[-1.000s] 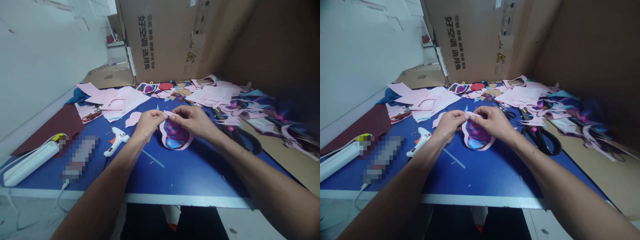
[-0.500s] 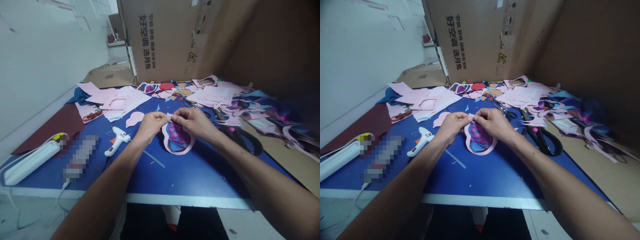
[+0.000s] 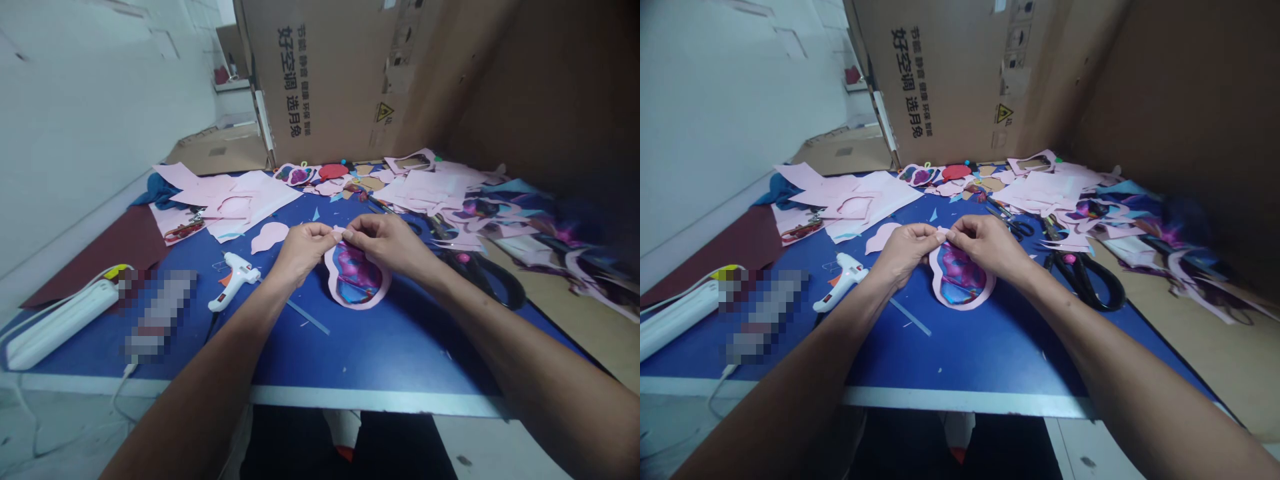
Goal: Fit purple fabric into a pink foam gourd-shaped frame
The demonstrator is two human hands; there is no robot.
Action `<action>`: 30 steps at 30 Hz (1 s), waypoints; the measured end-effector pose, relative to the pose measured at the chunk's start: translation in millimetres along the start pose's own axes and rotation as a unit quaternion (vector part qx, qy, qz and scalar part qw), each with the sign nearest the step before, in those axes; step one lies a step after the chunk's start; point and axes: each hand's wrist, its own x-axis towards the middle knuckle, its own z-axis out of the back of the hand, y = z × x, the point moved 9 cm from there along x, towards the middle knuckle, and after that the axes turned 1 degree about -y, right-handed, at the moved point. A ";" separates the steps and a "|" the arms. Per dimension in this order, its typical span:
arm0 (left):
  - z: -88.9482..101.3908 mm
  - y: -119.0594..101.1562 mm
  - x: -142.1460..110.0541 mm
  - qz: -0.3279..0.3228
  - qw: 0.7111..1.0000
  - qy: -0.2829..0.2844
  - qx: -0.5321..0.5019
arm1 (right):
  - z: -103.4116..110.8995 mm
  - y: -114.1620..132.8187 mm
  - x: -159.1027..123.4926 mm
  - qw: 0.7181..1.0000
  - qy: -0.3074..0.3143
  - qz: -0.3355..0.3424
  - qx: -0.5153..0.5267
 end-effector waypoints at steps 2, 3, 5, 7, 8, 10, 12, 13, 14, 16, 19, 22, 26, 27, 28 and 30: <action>0.1 0.4 -0.1 -0.001 1.000 0.001 -0.001 | -0.3 -1.4 0.0 1.000 0.000 -0.004 0.004; 0.1 0.4 -0.1 -0.002 1.000 0.001 -0.001 | -0.4 -1.9 0.0 1.000 -0.001 -0.005 0.004; 0.0 0.0 -0.4 -0.003 1.000 0.001 -0.001 | -0.3 -2.0 0.1 1.000 -0.002 -0.005 0.003; -0.4 -0.3 -0.5 -0.003 1.000 0.001 0.001 | 0.1 -1.5 -0.1 1.000 -0.004 -0.004 0.002; -0.4 -0.3 -0.6 -0.002 1.000 0.001 0.001 | 0.3 -1.2 -0.2 1.000 -0.004 -0.004 0.001; -0.4 0.2 -0.6 0.001 1.000 0.000 0.000 | 0.2 -0.7 -0.4 1.000 -0.003 -0.005 -0.003; -0.3 0.7 -0.5 0.002 1.000 -0.001 -0.001 | -0.1 -0.4 -0.5 1.000 -0.001 -0.005 -0.005; -0.2 0.7 -0.4 0.002 1.000 -0.001 0.000 | -0.1 -0.4 -0.5 1.000 -0.002 -0.005 -0.006; -0.1 0.6 -0.3 0.000 1.000 -0.002 0.002 | -0.2 -0.4 -0.4 1.000 -0.003 -0.004 -0.008; 0.1 0.2 -0.3 -0.004 1.000 -0.003 0.006 | -0.2 -0.4 -0.1 1.000 -0.005 -0.001 -0.011; 0.3 0.4 -0.3 -0.001 1.000 -0.007 0.007 | -0.8 -0.6 0.2 1.000 -0.002 0.003 -0.016; 0.1 1.6 -0.6 0.010 1.000 -0.009 0.010 | -1.6 -0.5 0.5 1.000 0.004 0.008 -0.019; -0.7 2.5 -0.6 0.015 1.000 -0.007 0.008 | -1.2 -0.6 0.8 1.000 0.003 0.014 -0.022; -0.7 2.7 -0.5 0.015 1.000 -0.006 0.007 | -1.3 -0.9 0.9 1.000 0.004 0.013 -0.021; -0.6 3.1 -0.4 0.015 1.000 -0.006 0.009 | -1.6 -1.2 0.9 1.000 0.005 0.013 -0.020; 0.0 4.4 0.1 0.017 1.000 -0.008 0.016 | -2.1 -1.7 0.8 1.000 0.007 0.012 -0.019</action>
